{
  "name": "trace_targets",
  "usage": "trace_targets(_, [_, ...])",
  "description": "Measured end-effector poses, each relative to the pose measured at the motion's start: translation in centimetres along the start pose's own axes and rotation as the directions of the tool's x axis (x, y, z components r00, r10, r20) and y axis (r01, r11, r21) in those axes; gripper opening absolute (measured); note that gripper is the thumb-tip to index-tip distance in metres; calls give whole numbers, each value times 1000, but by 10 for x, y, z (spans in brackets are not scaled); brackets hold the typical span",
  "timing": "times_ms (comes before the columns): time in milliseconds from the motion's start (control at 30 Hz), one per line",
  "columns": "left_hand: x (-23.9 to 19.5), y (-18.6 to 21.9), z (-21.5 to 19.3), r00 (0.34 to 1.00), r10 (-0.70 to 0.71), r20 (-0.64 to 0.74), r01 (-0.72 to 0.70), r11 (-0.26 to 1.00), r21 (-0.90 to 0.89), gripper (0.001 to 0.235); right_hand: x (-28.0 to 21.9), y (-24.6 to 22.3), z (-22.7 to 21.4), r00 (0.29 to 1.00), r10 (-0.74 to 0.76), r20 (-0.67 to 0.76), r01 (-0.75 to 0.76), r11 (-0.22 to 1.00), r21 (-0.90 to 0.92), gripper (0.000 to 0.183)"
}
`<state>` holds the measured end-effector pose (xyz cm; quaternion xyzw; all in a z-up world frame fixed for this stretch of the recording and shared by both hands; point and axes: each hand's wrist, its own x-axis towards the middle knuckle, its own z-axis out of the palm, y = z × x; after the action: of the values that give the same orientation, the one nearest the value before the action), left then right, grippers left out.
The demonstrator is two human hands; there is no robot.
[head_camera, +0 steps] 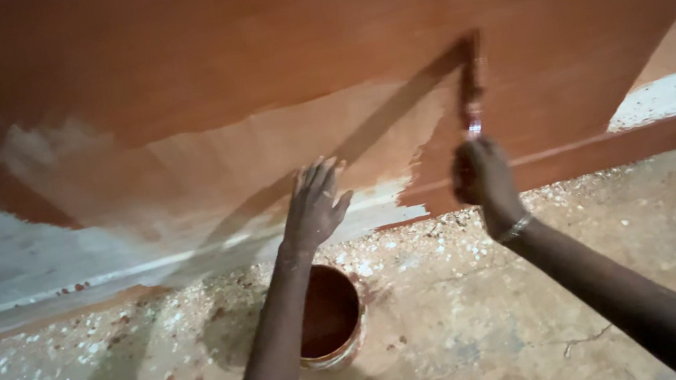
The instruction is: The person paints a wall with reddish-brown paint using a brush. They repeatedly dip the brush into a paint bucket and apply paint in horizontal strokes, gradually covering the lower portion of the wall.
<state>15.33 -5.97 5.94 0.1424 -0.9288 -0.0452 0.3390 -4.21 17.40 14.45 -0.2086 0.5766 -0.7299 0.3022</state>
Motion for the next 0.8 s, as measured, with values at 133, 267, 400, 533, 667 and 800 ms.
trace_targets(133, [-30,-34,-14,999,-43,23,41,994,98,57,-2,40,102,939,67,336,-61,998,-28,17])
trace_targets(267, [-51,-64,-30,988,-132,82,119,982,147,45,-31,68,185,805,97,586,32,978,-206,26])
trace_targets(400, [-63,-75,-56,988,-149,-27,150,988,28,57,-34,61,192,806,165,569,-80,982,-172,23])
trace_targets(533, [-47,-64,-71,986,-136,-92,136,991,-15,65,-38,42,146,976,-4,217,14,999,-42,28])
trace_targets(667, [-42,-54,-68,987,-137,-78,133,990,-50,68,-58,42,133,992,-123,-36,126,983,130,25])
trace_targets(800, [-63,-60,-52,995,-92,-50,93,996,17,63,-51,58,200,995,-69,76,65,996,55,19])
